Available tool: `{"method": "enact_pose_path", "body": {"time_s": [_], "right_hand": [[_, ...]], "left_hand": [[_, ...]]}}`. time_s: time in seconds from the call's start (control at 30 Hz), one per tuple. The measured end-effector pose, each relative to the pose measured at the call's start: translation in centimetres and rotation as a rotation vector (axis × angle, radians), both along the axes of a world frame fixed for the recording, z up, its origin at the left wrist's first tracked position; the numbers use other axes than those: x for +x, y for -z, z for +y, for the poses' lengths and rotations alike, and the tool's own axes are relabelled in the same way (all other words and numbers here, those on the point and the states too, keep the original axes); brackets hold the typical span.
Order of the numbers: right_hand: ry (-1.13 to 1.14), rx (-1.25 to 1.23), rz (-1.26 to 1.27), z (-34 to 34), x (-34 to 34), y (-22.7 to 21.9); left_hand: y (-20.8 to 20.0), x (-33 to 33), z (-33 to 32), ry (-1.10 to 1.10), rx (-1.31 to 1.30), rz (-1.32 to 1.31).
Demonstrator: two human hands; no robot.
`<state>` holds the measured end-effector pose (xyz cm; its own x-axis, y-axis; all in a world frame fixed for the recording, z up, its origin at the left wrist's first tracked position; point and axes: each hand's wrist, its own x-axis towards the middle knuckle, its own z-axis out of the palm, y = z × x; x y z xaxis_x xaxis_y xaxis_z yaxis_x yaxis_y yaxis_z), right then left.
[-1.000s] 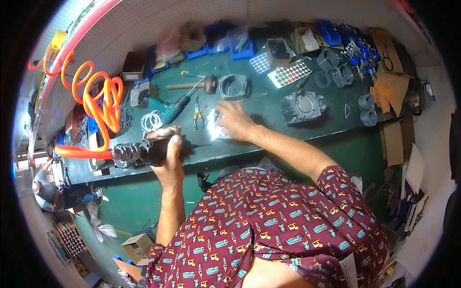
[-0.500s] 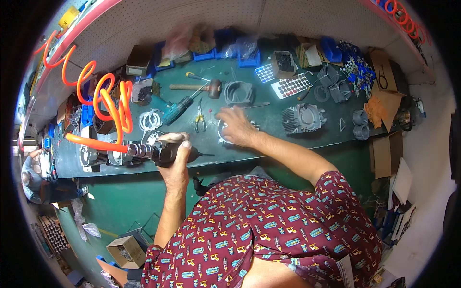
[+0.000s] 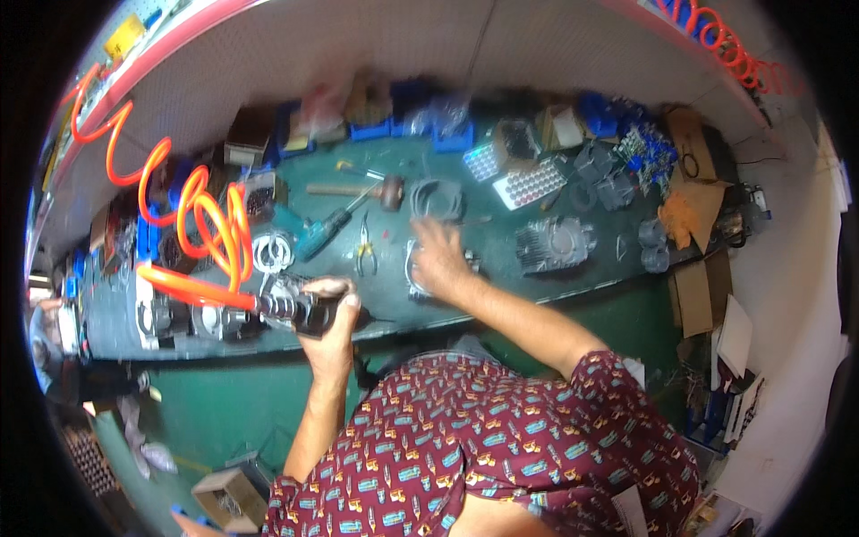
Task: The person uses a pneumatic tool to fasten components into circular metal housings on a workbench, then inserts blue-tipped LED wires into the same housings. The person handles multiple housings and LED wires, placing finished units on the table.
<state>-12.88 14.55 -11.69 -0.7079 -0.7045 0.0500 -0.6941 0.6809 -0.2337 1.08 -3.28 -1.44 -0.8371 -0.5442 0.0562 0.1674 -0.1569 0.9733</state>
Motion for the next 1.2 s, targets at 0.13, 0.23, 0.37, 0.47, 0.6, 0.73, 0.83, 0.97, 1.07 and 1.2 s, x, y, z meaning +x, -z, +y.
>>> {"method": "enact_pose_path", "body": {"time_s": [0.13, 0.23, 0.37, 0.47, 0.6, 0.73, 0.83, 0.97, 1.07, 1.2], "right_hand": [[0.086, -0.019, 0.0, 0.4, 0.1, 1.2], [0.141, -0.054, 0.019, 0.5, 0.0, 1.5], [0.197, -0.156, 0.01, 0.6, 0.1, 2.4], [0.186, -0.213, -0.027, 1.4, -0.1, 1.5], [0.193, -0.317, -0.045, 2.4, -0.2, 1.4], [0.398, -0.594, 0.033, 4.7, -3.2, -0.9], [0.521, -0.79, 0.162, 4.8, -4.3, -5.2], [0.029, -0.844, -0.745, 1.6, 0.9, -6.4], [-0.076, -0.95, -1.477, -1.0, 4.5, -4.3], [0.053, -0.95, -1.12, -0.8, 5.5, -6.6]], "left_hand": [[0.6, -0.4, 0.1, 0.029, 0.036, -0.01], [0.6, -0.7, -0.1, 0.026, 0.044, -0.042], [1.3, -0.8, -0.2, 0.038, 0.017, -0.039], [0.3, -1.3, 0.6, 0.047, 0.054, -0.05], [0.2, -1.4, 0.7, 0.075, 0.074, -0.071], [0.2, -1.6, 1.5, 0.067, 0.091, -0.056], [0.7, -1.8, 1.2, 0.085, 0.127, -0.046], [-0.7, -2.9, 1.9, 0.096, 0.298, 0.004], [-2.1, -3.8, 1.9, 0.059, 0.421, -0.12], [-0.8, -3.3, -0.5, 0.232, 0.201, -0.163]]}}
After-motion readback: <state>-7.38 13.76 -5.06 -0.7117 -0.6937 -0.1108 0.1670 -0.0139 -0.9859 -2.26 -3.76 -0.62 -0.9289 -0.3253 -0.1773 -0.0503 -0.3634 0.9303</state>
